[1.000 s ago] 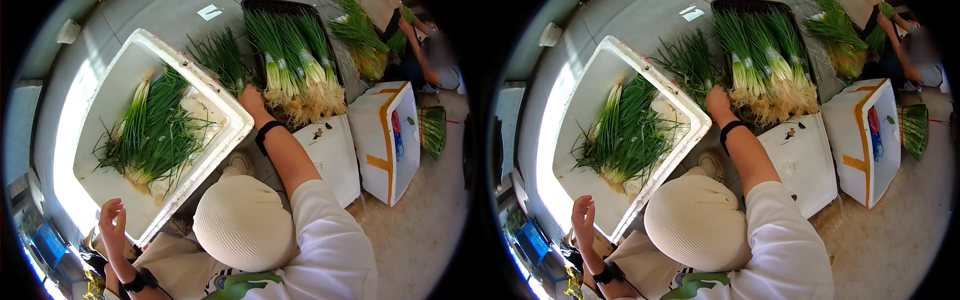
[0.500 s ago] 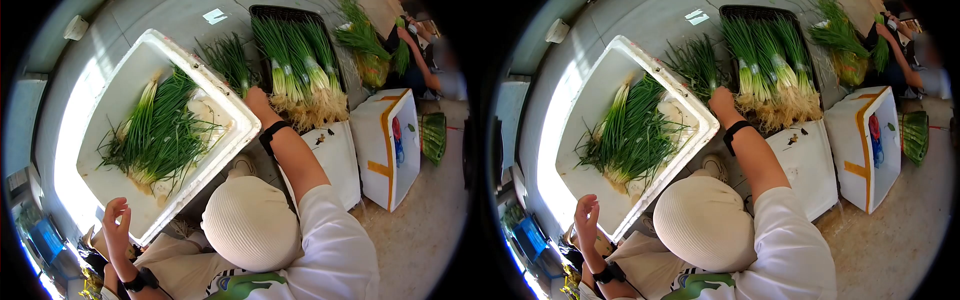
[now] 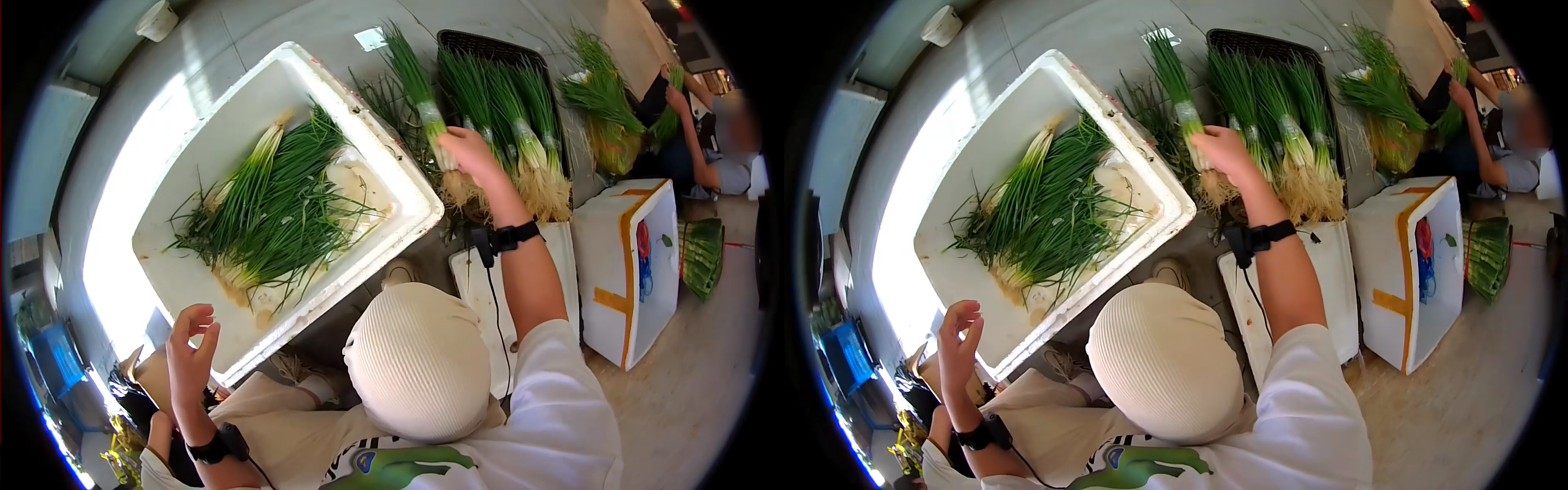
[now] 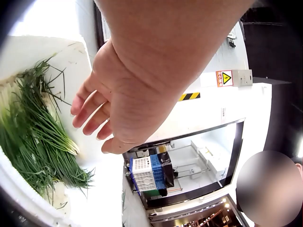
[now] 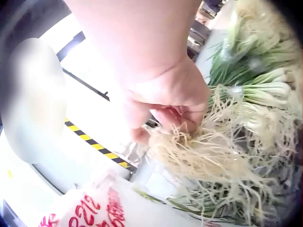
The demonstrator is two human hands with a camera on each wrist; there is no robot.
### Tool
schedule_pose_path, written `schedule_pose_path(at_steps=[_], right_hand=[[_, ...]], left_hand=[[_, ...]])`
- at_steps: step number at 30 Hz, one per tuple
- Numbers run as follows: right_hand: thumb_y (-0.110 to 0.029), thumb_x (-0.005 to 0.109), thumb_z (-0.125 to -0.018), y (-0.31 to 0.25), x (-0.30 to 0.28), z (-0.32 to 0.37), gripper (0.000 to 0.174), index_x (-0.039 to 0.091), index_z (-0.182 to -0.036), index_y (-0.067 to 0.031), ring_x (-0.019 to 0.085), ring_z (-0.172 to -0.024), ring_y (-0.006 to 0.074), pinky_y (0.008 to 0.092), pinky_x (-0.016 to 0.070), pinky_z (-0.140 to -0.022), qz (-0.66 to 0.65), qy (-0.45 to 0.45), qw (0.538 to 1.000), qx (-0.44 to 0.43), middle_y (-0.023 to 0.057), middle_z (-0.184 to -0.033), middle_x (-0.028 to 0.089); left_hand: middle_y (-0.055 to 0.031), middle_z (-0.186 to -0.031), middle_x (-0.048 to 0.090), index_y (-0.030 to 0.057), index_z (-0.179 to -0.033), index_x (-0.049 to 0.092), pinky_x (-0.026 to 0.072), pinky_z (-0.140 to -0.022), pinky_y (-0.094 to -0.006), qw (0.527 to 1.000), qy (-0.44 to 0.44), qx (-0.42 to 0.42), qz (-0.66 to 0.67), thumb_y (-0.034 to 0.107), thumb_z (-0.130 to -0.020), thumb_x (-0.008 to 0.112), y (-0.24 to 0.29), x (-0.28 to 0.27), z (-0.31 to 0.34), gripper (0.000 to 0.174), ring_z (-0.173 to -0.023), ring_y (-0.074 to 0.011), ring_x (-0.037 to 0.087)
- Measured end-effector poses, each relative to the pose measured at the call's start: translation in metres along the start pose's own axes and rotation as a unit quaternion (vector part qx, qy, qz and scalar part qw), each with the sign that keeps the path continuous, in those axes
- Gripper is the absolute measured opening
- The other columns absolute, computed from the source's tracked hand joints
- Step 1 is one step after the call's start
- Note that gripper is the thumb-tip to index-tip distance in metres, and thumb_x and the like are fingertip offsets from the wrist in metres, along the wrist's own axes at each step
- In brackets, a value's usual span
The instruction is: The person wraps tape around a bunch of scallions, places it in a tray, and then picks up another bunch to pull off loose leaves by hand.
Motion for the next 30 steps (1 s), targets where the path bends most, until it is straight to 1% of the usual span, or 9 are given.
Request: schedule_pose_path(at_steps=[4,9,13,14,16,19,24,29,30], right_hand=[[-0.030,0.055,-0.089,0.009,-0.021,0.015,0.027,0.060,-0.096,-0.0044,0.050,-0.052,0.0102,0.0227,0.0368,-0.047,-0.188,0.019,0.981,0.044,0.0013,-0.071,0.057],[-0.032,0.036,-0.092,-0.007,-0.023,0.031,0.057,0.051,-0.139,-0.0016,0.056,-0.069,0.0091,0.0212,0.0441,-0.056,-0.325,-0.060,0.944,-0.016,0.0026,-0.114,0.068],[-0.029,0.035,-0.092,-0.013,-0.025,0.038,0.057,0.050,-0.140,-0.0009,0.060,-0.077,0.0100,0.0262,0.0513,-0.069,-0.336,-0.083,0.938,0.012,0.0032,-0.133,0.062],[-0.029,0.035,-0.092,-0.014,-0.024,0.037,0.057,0.050,-0.140,-0.0009,0.060,-0.077,0.0100,0.0262,0.0513,-0.069,-0.335,-0.083,0.939,0.012,0.0032,-0.133,0.062],[-0.031,0.038,-0.094,-0.012,-0.027,0.036,0.055,0.053,-0.139,-0.0047,0.058,-0.070,0.0095,0.0243,0.0492,-0.065,-0.340,-0.027,0.939,0.037,-0.0005,-0.089,0.068],[-0.036,0.039,-0.095,-0.013,-0.053,0.037,0.053,0.056,-0.135,-0.0049,0.057,-0.066,0.0087,0.0214,0.0481,-0.058,-0.213,-0.041,0.976,-0.006,0.0005,-0.090,0.068],[-0.024,0.059,-0.091,-0.058,-0.123,0.055,0.041,0.059,-0.123,0.0030,0.058,-0.062,0.0108,0.0235,0.0504,-0.052,-0.051,0.132,0.990,-0.009,0.0065,-0.082,0.063],[-0.036,0.066,-0.089,-0.074,-0.177,0.048,0.044,0.066,-0.117,-0.0018,0.062,-0.062,0.0142,0.0303,0.0493,-0.055,0.042,0.137,0.989,-0.047,0.0061,-0.079,0.066],[-0.039,0.066,-0.088,-0.072,-0.179,0.042,0.043,0.069,-0.111,-0.0028,0.064,-0.064,0.0173,0.0333,0.0498,-0.058,0.187,0.146,0.970,-0.053,0.0071,-0.078,0.067]], left_hand=[[-0.0091,-0.104,0.068,0.0002,-0.110,0.063,0.0518,-0.081,-0.0308,1.000,0.008,0.002,0.013,0.003,-0.087,0.064,-0.001,-0.004,0.001,0.024,-0.093,-0.0184,0.065],[-0.0091,-0.105,0.068,0.0001,-0.111,0.063,0.0513,-0.082,-0.0309,1.000,0.008,-0.003,0.017,0.003,-0.086,0.065,-0.003,-0.008,0.003,0.025,-0.093,-0.0181,0.065],[-0.0088,-0.105,0.068,0.0009,-0.111,0.063,0.0508,-0.083,-0.0311,1.000,0.006,-0.001,0.020,0.002,-0.086,0.065,-0.004,-0.008,0.005,0.025,-0.094,-0.0182,0.064],[-0.0088,-0.105,0.068,0.0012,-0.111,0.063,0.0508,-0.083,-0.0312,1.000,0.005,-0.001,0.023,0.002,-0.086,0.065,-0.004,-0.008,0.004,0.025,-0.093,-0.0183,0.065],[-0.0088,-0.105,0.068,0.0012,-0.111,0.063,0.0507,-0.083,-0.0311,1.000,0.008,-0.002,0.017,0.002,-0.086,0.065,-0.005,-0.009,0.004,0.025,-0.094,-0.0184,0.065],[-0.0088,-0.104,0.069,0.0011,-0.111,0.063,0.0507,-0.083,-0.0310,1.000,0.006,-0.005,0.006,0.002,-0.086,0.065,-0.005,-0.009,0.004,0.025,-0.094,-0.0185,0.065],[-0.0091,-0.103,0.069,0.0008,-0.111,0.063,0.0507,-0.084,-0.0310,1.000,0.004,-0.013,0.004,0.003,-0.086,0.065,-0.006,-0.011,0.004,0.025,-0.094,-0.0184,0.065],[-0.0095,-0.102,0.069,0.0009,-0.111,0.063,0.0510,-0.083,-0.0314,1.000,0.000,-0.005,0.004,0.003,-0.086,0.064,-0.004,-0.007,0.002,0.025,-0.094,-0.0185,0.065],[-0.0095,-0.102,0.069,0.0009,-0.111,0.063,0.0510,-0.083,-0.0314,1.000,-0.002,-0.003,0.006,0.003,-0.086,0.064,-0.002,-0.005,0.001,0.025,-0.094,-0.0185,0.065]])
Point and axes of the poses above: each hand's wrist, its own z-axis away from the middle knuckle, its own x-axis out of the palm, y = z × x, the point moved 5 cm from there along -z, towards the middle knuckle
